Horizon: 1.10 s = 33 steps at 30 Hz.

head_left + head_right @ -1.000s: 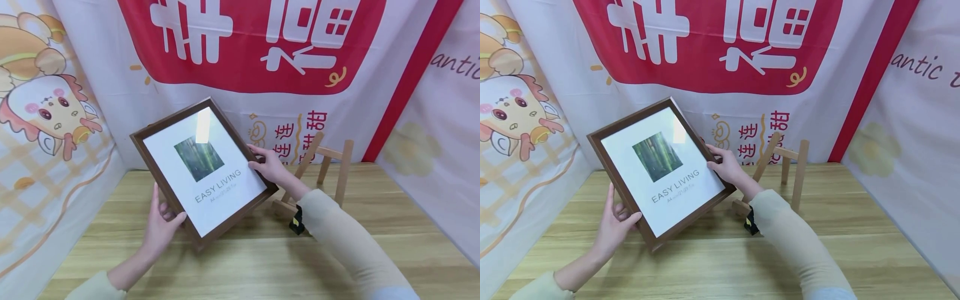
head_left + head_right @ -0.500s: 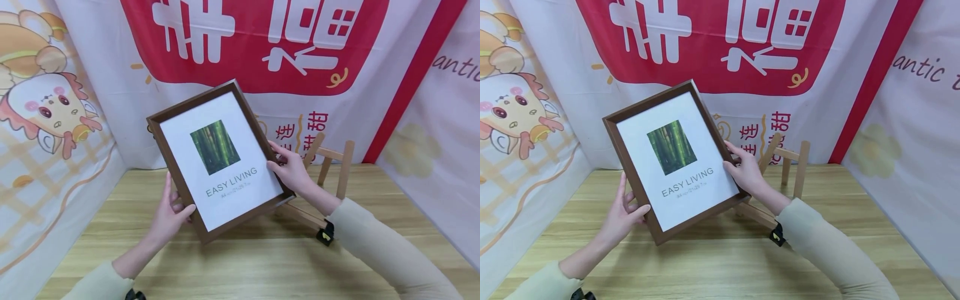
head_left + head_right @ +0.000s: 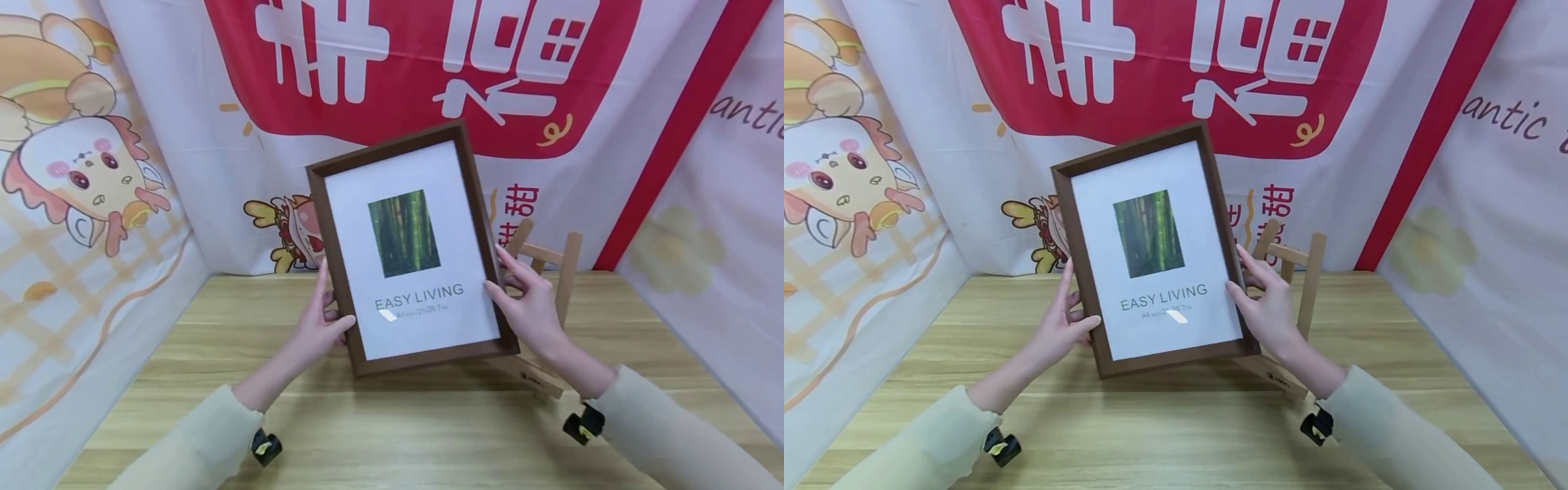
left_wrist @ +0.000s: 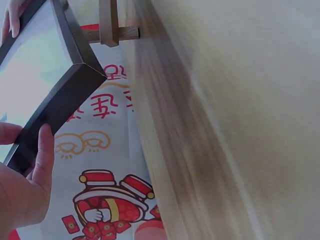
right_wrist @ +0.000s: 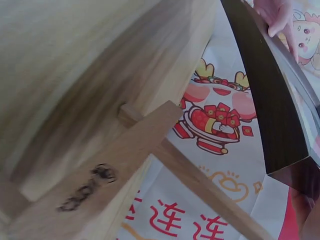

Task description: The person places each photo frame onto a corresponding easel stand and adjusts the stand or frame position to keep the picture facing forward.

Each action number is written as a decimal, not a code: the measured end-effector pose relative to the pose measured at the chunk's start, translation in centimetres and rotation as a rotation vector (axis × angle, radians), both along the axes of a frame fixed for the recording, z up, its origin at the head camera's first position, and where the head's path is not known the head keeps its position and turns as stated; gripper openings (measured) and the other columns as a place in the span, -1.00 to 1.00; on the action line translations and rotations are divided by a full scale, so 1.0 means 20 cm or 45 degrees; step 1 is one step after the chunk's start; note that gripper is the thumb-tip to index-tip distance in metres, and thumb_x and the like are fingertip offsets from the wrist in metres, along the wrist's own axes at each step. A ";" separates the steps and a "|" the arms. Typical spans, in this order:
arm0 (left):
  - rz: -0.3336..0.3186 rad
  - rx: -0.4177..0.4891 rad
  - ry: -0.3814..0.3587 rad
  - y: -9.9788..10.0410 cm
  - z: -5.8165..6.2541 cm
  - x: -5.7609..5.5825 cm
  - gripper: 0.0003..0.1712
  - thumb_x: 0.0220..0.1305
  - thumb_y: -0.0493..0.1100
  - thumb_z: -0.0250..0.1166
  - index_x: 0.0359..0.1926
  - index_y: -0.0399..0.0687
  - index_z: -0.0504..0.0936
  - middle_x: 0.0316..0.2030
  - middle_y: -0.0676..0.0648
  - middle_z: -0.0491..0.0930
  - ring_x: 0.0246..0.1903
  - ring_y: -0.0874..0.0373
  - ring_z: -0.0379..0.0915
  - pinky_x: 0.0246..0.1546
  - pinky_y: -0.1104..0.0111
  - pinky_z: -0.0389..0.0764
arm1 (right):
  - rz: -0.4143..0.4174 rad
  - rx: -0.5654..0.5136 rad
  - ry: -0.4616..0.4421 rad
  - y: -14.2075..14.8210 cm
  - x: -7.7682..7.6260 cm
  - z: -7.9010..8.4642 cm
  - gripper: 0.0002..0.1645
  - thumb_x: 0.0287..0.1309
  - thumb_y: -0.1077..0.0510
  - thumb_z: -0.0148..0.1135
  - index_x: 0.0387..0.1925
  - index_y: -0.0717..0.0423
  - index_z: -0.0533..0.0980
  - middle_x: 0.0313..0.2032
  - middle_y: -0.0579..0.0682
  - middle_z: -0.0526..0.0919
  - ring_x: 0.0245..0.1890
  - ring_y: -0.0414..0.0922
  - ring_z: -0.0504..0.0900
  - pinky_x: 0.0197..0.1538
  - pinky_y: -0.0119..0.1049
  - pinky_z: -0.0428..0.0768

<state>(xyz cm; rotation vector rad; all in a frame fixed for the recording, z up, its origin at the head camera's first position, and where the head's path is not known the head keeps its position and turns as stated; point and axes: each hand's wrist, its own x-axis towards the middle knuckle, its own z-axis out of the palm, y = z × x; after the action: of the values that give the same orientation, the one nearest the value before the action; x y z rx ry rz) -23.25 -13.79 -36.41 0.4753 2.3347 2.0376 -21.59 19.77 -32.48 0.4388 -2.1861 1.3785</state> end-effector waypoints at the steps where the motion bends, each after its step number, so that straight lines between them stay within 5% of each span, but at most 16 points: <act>1: -0.013 -0.008 0.002 0.01 0.00 -0.01 0.24 0.26 -0.47 0.18 0.44 0.75 -0.36 0.34 -0.34 0.19 0.03 -0.23 0.48 -0.46 0.01 0.68 | -0.018 0.003 0.003 0.01 0.01 -0.01 -0.28 0.19 0.34 0.29 0.37 0.03 0.34 0.08 0.16 0.54 -0.16 -0.11 0.66 -0.25 -0.43 0.65; 6: -0.071 -0.061 0.085 0.08 0.00 -0.10 0.22 0.25 -0.46 0.18 0.47 0.69 -0.35 0.41 -0.31 0.05 0.12 -0.29 0.39 -0.43 0.04 0.69 | -0.079 -0.020 0.065 0.06 0.05 -0.04 -0.24 0.12 0.40 0.32 0.36 0.09 0.35 0.02 0.21 0.56 -0.25 -0.40 0.60 -0.22 -0.53 0.61; 14: -0.138 -0.170 0.122 0.18 0.01 -0.21 0.23 0.24 -0.43 0.20 0.46 0.67 -0.37 0.52 -0.09 -0.34 0.33 -0.33 0.08 -0.36 0.19 0.70 | -0.139 -0.053 0.100 0.15 0.11 -0.10 -0.21 0.09 0.43 0.33 0.36 0.05 0.35 0.01 0.20 0.55 -0.26 -0.46 0.60 -0.26 -0.59 0.59; 19: -0.230 -0.166 0.148 0.27 0.03 -0.26 0.20 0.27 -0.46 0.18 0.46 0.69 -0.34 0.52 -0.09 -0.28 0.28 -0.32 0.17 -0.40 0.18 0.70 | -0.204 -0.090 0.108 0.23 0.17 -0.13 -0.20 0.10 0.46 0.30 0.36 0.00 0.35 0.03 0.03 0.56 -0.21 -0.42 0.62 -0.22 -0.58 0.59; 26: -0.344 -0.144 0.315 0.44 0.10 -0.33 0.11 0.24 -0.52 0.16 0.52 0.39 -0.21 0.27 -0.32 0.28 0.07 -0.17 0.44 -0.26 0.24 0.69 | -0.343 -0.238 0.179 0.35 0.21 -0.16 -0.18 0.00 0.58 0.29 0.31 0.09 0.41 -0.02 -0.22 0.59 -0.27 -0.38 0.65 -0.25 -0.58 0.59; 33: -0.427 -0.211 0.556 0.59 0.15 -0.41 0.09 0.20 -0.58 0.16 0.53 0.11 -0.23 0.44 -0.20 0.01 0.20 -0.09 0.34 -0.02 0.31 0.59 | -0.366 -0.361 0.196 0.43 0.26 -0.18 -0.18 -0.01 0.62 0.22 0.32 0.14 0.39 -0.06 -0.08 0.57 -0.29 -0.35 0.65 -0.30 -0.61 0.59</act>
<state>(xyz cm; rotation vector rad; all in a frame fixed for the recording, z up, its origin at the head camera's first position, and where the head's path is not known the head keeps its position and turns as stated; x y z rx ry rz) -31.44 -1.96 -33.49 1.3142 2.3909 1.7035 -16.35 28.43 -36.16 0.1152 -1.8128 1.4130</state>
